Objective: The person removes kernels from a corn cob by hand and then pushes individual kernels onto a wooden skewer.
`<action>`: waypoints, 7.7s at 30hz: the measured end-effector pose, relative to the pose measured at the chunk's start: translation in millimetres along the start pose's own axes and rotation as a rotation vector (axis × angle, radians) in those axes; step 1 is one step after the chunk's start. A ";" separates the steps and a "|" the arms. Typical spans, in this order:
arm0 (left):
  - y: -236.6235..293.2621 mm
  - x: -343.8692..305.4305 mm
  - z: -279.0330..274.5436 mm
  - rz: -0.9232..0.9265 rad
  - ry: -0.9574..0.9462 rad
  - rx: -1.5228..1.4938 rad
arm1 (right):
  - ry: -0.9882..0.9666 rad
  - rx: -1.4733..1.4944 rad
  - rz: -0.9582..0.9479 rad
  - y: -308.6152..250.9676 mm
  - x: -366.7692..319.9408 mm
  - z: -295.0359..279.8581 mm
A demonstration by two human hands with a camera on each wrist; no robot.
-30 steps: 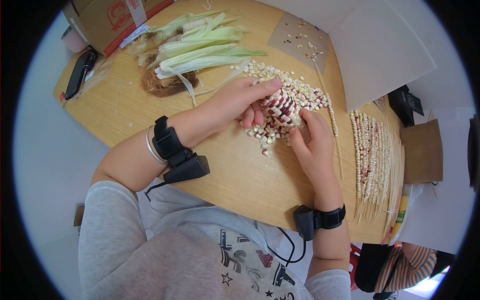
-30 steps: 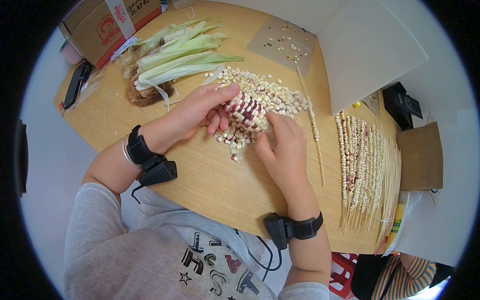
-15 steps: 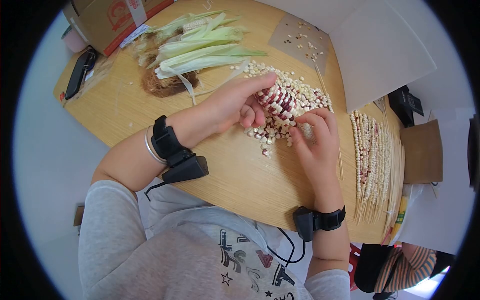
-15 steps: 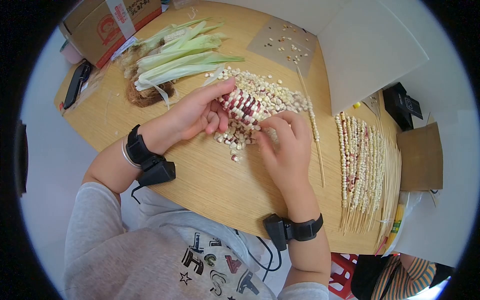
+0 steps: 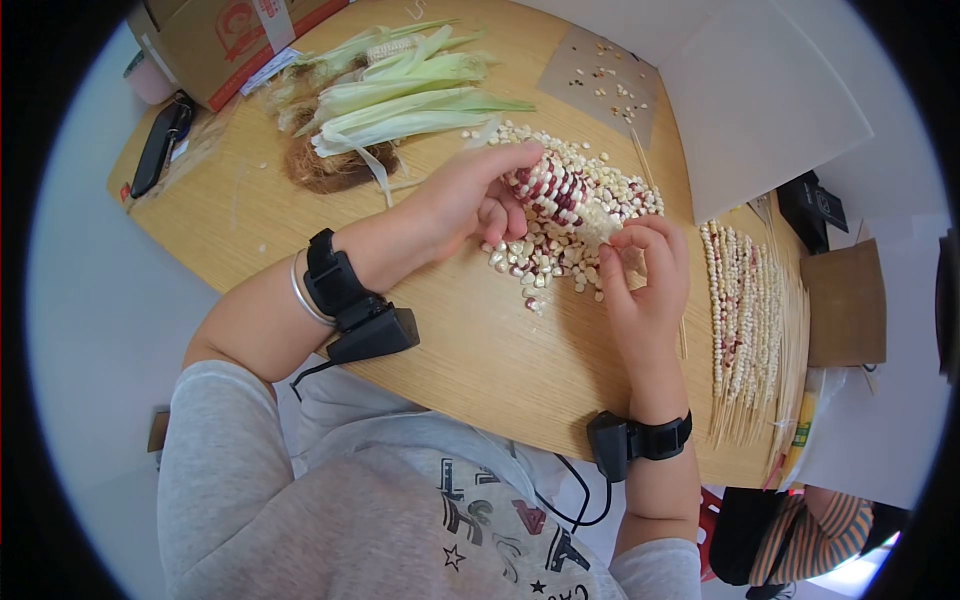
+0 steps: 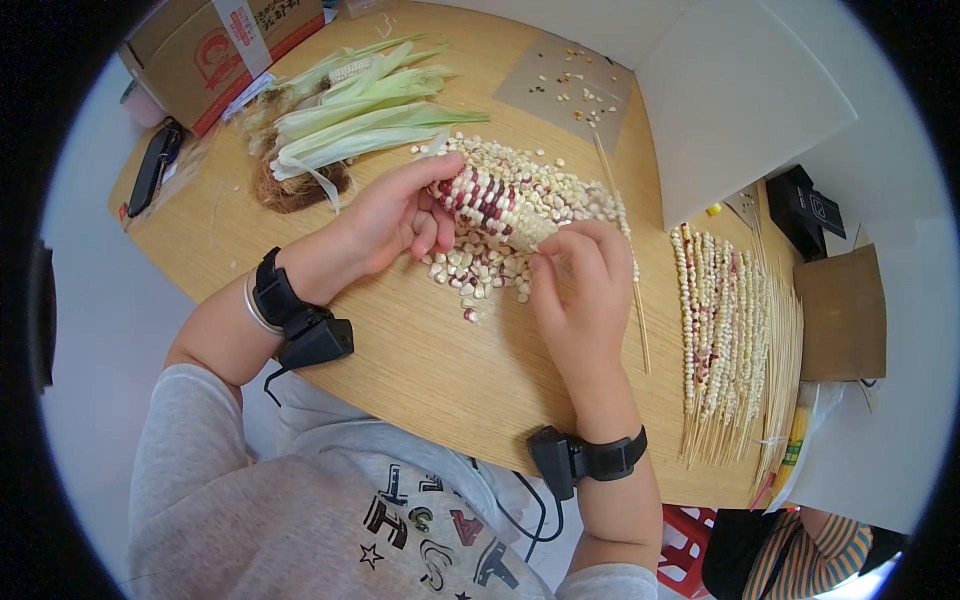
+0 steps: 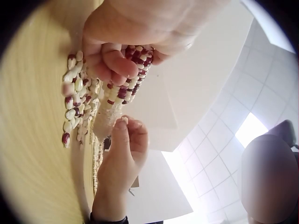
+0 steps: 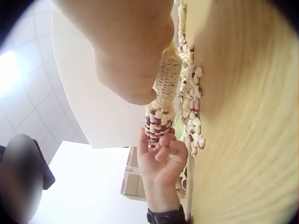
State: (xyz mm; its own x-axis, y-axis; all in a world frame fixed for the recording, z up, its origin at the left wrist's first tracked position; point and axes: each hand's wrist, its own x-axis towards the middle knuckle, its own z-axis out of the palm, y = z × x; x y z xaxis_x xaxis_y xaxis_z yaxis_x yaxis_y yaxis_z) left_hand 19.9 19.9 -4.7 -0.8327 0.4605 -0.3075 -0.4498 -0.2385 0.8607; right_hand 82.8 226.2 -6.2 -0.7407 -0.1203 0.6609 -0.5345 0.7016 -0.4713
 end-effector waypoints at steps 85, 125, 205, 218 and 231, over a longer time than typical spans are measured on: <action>-6.3 -1.3 0.7 0.067 -0.210 0.082 | -0.075 -0.034 -0.007 2.2 -2.2 -0.3; 2.8 -13.1 10.4 0.158 -0.249 0.154 | -0.117 0.022 0.163 6.2 -6.2 -3.0; -5.6 -2.5 6.5 0.125 -0.164 0.125 | -0.038 -0.081 -0.034 6.2 2.0 -2.4; -3.5 -4.0 6.3 0.061 -0.165 0.115 | -0.057 0.017 0.010 3.5 2.3 -0.1; -3.0 -7.4 10.8 0.080 -0.182 0.173 | -0.101 -0.028 0.009 4.9 1.3 -3.6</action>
State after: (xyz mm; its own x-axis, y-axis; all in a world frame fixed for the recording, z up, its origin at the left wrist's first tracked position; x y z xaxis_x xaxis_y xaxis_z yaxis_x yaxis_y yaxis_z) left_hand 30.8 26.5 -0.6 -0.7846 0.5960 -0.1708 -0.3098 -0.1383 0.9407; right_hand 80.7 232.1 -5.6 -0.7834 -0.1833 0.5938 -0.5174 0.7218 -0.4597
